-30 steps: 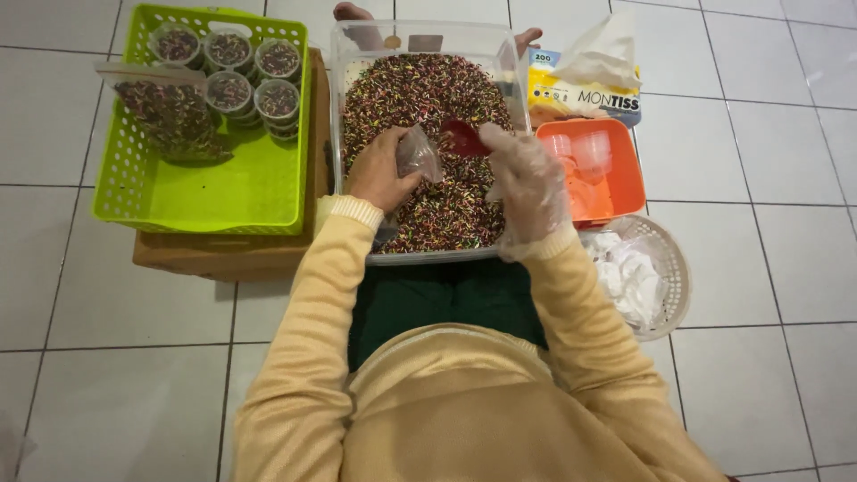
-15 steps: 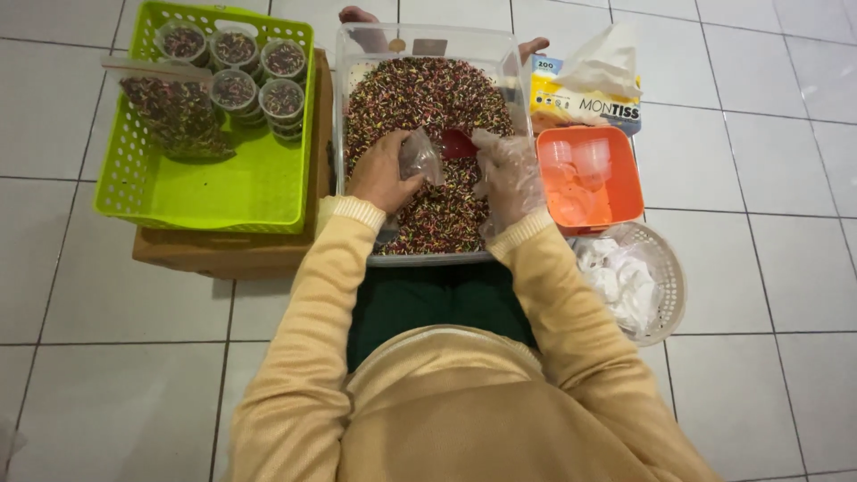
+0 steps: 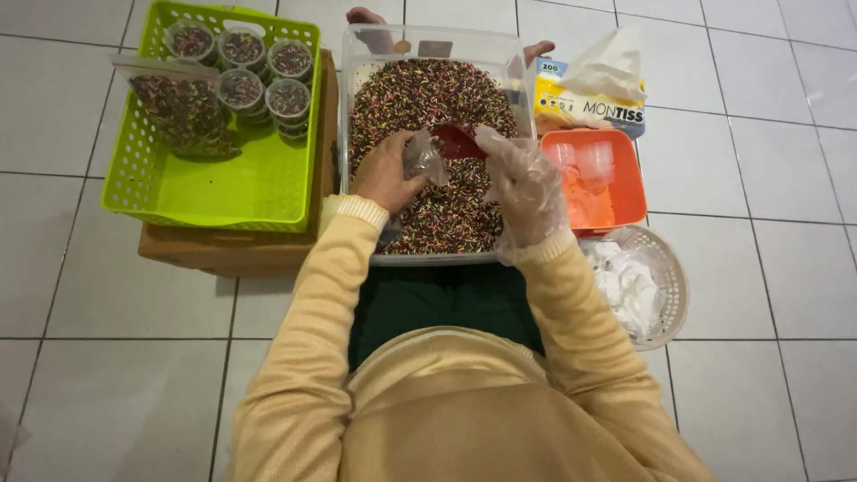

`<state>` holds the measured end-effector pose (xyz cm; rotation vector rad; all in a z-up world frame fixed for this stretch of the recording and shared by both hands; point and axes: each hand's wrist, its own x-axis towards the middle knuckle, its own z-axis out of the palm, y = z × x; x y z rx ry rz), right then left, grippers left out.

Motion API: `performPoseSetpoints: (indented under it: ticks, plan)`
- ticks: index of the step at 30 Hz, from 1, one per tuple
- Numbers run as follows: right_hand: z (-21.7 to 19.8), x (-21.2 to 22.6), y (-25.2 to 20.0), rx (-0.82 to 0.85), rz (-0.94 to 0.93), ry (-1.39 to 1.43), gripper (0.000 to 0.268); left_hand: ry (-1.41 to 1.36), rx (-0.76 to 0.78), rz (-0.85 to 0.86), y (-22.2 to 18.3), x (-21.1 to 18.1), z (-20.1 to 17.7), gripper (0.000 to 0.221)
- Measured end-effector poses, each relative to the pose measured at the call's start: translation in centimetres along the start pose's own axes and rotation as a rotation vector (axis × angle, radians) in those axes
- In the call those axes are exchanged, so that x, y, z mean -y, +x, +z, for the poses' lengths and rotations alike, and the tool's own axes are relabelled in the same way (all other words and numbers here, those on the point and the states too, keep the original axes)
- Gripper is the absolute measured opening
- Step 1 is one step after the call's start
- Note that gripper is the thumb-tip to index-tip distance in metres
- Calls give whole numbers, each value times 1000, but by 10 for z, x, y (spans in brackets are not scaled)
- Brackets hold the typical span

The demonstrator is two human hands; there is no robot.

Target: The person scoops colored sprinkles from a large plastic container into small plastic bags using a red spoon.

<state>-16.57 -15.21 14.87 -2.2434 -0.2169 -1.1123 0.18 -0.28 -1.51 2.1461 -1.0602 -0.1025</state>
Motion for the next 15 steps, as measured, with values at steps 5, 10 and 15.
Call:
performPoseSetpoints:
  ticks: [5, 10, 15]
  plan:
    - [5, 4, -3, 58, 221, -8, 17, -7, 0, -10, -3, -7, -8, 75]
    - [12, 3, -8, 101, 487, -54, 15, -7, 7, -36, -2, -2, -4, 77]
    - [18, 33, 3, -91, 629, 183, 21, 22, -14, -6, 0, -1, -2, 77]
